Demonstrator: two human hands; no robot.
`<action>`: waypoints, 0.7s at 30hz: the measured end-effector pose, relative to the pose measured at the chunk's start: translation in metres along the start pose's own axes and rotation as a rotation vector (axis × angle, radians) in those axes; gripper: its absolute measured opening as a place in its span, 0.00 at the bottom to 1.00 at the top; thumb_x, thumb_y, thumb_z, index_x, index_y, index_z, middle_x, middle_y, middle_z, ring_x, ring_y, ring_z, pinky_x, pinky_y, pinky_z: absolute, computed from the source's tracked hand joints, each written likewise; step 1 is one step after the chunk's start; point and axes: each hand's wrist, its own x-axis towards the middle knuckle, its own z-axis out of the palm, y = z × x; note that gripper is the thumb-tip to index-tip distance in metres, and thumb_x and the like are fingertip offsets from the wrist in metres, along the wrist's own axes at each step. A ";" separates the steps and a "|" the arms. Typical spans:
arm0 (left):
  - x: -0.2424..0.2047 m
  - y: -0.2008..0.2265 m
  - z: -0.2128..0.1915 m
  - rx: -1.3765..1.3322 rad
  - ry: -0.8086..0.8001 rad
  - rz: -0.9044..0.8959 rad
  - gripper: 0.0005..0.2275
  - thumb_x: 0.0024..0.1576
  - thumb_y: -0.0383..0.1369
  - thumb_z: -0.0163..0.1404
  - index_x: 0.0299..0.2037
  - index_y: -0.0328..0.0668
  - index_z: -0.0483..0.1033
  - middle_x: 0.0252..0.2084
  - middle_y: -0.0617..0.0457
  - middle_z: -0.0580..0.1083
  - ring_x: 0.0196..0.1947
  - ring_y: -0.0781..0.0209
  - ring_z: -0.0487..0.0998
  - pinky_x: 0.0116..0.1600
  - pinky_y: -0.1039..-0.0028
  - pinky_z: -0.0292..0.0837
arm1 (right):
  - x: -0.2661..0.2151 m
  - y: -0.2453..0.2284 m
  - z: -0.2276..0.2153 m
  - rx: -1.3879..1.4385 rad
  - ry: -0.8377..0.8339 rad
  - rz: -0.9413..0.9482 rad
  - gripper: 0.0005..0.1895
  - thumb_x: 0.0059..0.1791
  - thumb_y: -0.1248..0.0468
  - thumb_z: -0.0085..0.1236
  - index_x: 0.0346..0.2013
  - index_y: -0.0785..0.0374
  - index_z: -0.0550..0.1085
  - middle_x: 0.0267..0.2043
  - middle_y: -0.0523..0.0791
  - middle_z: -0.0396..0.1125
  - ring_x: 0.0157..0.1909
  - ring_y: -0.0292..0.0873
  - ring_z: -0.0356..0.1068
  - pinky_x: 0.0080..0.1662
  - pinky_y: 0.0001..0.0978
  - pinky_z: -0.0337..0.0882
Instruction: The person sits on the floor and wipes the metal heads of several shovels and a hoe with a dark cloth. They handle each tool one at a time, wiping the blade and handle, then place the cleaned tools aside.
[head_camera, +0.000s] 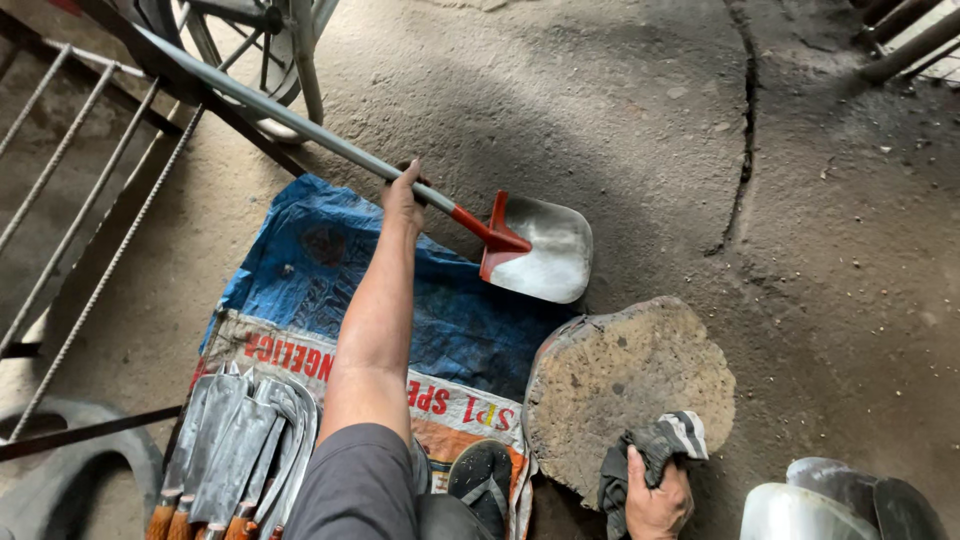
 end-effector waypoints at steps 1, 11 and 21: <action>-0.001 0.003 0.001 0.027 0.015 -0.007 0.08 0.54 0.26 0.61 0.37 0.39 0.73 0.24 0.51 0.72 0.23 0.56 0.75 0.31 0.66 0.75 | 0.000 -0.001 0.000 0.008 0.000 -0.007 0.23 0.46 0.49 0.66 0.47 0.64 0.79 0.44 0.56 0.73 0.45 0.61 0.73 0.47 0.50 0.72; -0.046 0.019 0.000 0.471 0.037 0.052 0.12 0.53 0.34 0.62 0.40 0.43 0.71 0.30 0.53 0.72 0.24 0.63 0.72 0.24 0.73 0.65 | 0.006 -0.006 -0.003 0.004 -0.070 -0.032 0.24 0.47 0.47 0.61 0.46 0.63 0.79 0.43 0.57 0.72 0.45 0.62 0.72 0.46 0.51 0.72; -0.067 0.014 0.011 0.549 0.124 0.046 0.15 0.53 0.35 0.61 0.44 0.40 0.69 0.32 0.52 0.73 0.25 0.60 0.73 0.23 0.71 0.65 | 0.004 -0.016 -0.012 -0.002 -0.044 -0.024 0.24 0.46 0.47 0.62 0.45 0.63 0.80 0.46 0.55 0.73 0.47 0.61 0.73 0.48 0.49 0.73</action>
